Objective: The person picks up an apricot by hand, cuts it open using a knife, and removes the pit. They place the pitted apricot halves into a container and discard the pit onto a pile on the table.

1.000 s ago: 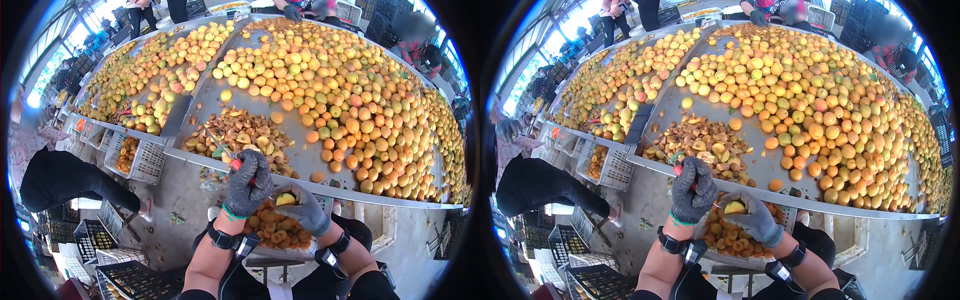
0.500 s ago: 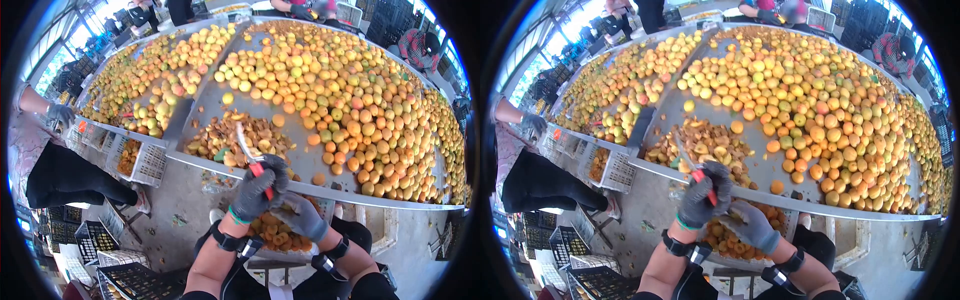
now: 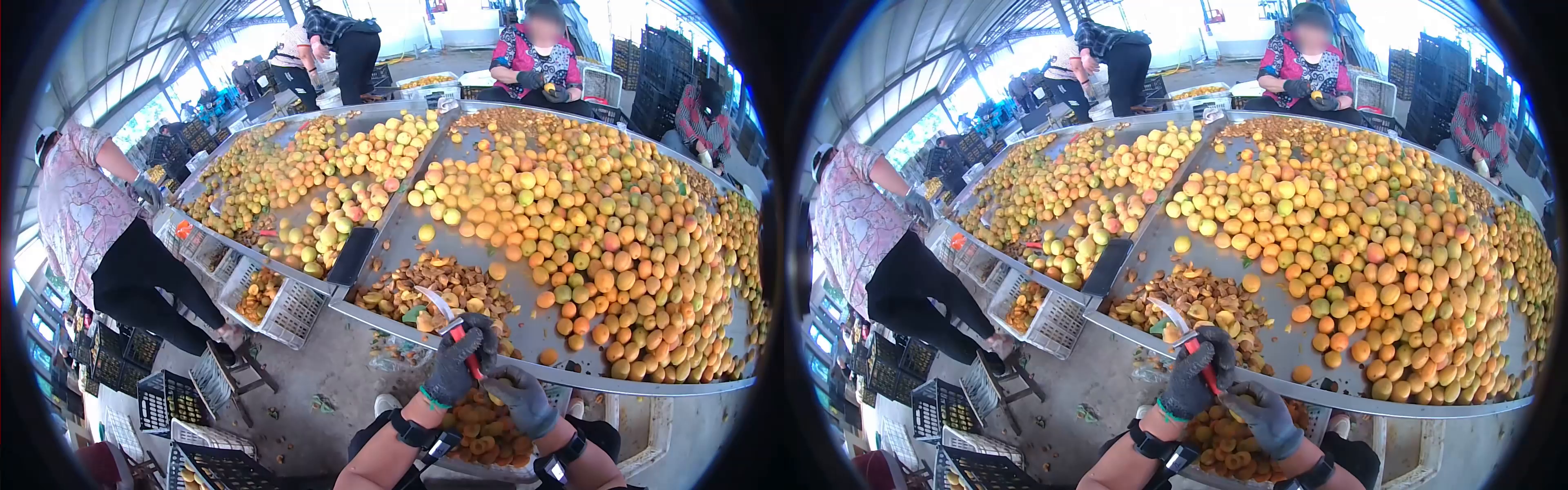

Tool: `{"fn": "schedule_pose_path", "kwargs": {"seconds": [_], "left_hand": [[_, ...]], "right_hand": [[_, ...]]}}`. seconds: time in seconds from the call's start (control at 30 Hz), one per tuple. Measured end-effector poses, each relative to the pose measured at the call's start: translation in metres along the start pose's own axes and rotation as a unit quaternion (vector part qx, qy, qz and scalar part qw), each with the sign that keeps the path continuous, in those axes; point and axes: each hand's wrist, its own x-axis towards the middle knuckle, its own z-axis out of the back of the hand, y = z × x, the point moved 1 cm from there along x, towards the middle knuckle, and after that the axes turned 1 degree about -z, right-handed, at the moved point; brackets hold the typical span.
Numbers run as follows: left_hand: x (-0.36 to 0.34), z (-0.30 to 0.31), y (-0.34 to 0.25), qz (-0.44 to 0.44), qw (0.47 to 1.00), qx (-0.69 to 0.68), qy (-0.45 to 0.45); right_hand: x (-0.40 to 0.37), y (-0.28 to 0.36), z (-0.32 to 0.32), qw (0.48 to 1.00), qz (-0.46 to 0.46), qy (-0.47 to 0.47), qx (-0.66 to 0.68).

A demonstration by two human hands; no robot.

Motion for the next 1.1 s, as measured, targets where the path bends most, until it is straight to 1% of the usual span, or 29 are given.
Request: {"fn": "schedule_pose_path", "kwargs": {"seconds": [0.03,0.1,0.13,0.2,0.23,0.3,0.33,0.37,0.43,0.47,0.5,0.57,0.6,0.67,0.8,0.87,0.97,1.1], "left_hand": [[0.001,0.002,-0.001,0.003,1.0,0.0,0.0],[0.002,0.009,-0.003,0.03,0.998,-0.047,-0.033],[0.003,0.01,-0.004,0.032,0.997,-0.075,-0.013],[0.004,0.01,-0.01,0.029,0.996,-0.082,-0.004],[0.005,0.012,-0.012,0.02,0.996,-0.087,0.002],[0.006,0.015,-0.015,0.011,0.994,-0.102,0.023],[0.007,0.016,-0.016,0.0,0.993,-0.104,0.052],[0.007,0.018,-0.016,0.006,0.993,-0.106,0.049],[0.008,0.02,-0.018,-0.007,0.993,-0.102,0.059],[0.007,0.019,-0.018,-0.014,0.993,-0.095,0.063],[0.007,0.018,-0.019,-0.014,0.993,-0.096,0.06],[0.005,0.016,-0.021,-0.013,0.993,-0.111,0.039],[0.005,0.016,-0.021,-0.012,0.993,-0.111,0.035],[0.005,0.014,-0.022,-0.037,0.993,-0.095,0.058],[0.005,0.015,-0.026,-0.043,0.993,-0.1,0.047],[0.005,0.015,-0.027,-0.048,0.993,-0.085,0.061],[0.003,0.015,-0.02,-0.025,0.995,-0.084,0.044],[0.003,0.013,-0.02,-0.023,0.995,-0.082,0.053]], "right_hand": [[-0.001,0.003,-0.002,1.0,-0.001,-0.002,0.002],[-0.005,0.011,-0.009,0.984,0.138,-0.033,-0.104],[-0.003,0.012,-0.008,0.985,0.131,-0.043,-0.102],[-0.001,0.009,-0.004,0.979,0.15,-0.039,-0.133],[0.001,0.011,-0.002,0.98,0.14,-0.051,-0.132],[0.003,0.012,-0.001,0.987,0.137,0.025,-0.086],[0.005,0.01,0.001,0.986,0.147,0.051,-0.064],[0.004,0.008,0.0,0.987,0.142,0.045,-0.062],[0.004,0.007,-0.003,0.993,0.098,0.047,-0.04],[0.002,0.007,-0.006,0.99,0.118,0.045,-0.062],[0.001,0.005,-0.007,0.99,0.115,0.046,-0.062],[-0.001,0.0,-0.007,0.994,0.051,0.056,-0.08],[-0.001,-0.002,-0.008,0.994,0.048,0.057,-0.079],[0.001,-0.003,-0.01,0.983,0.126,0.062,-0.118],[0.001,-0.003,-0.009,0.978,0.129,0.067,-0.151],[0.001,-0.002,-0.011,0.976,0.148,0.057,-0.15],[-0.001,-0.001,-0.011,0.977,0.152,0.058,-0.136],[-0.003,0.002,-0.011,0.979,0.148,0.067,-0.12]]}}
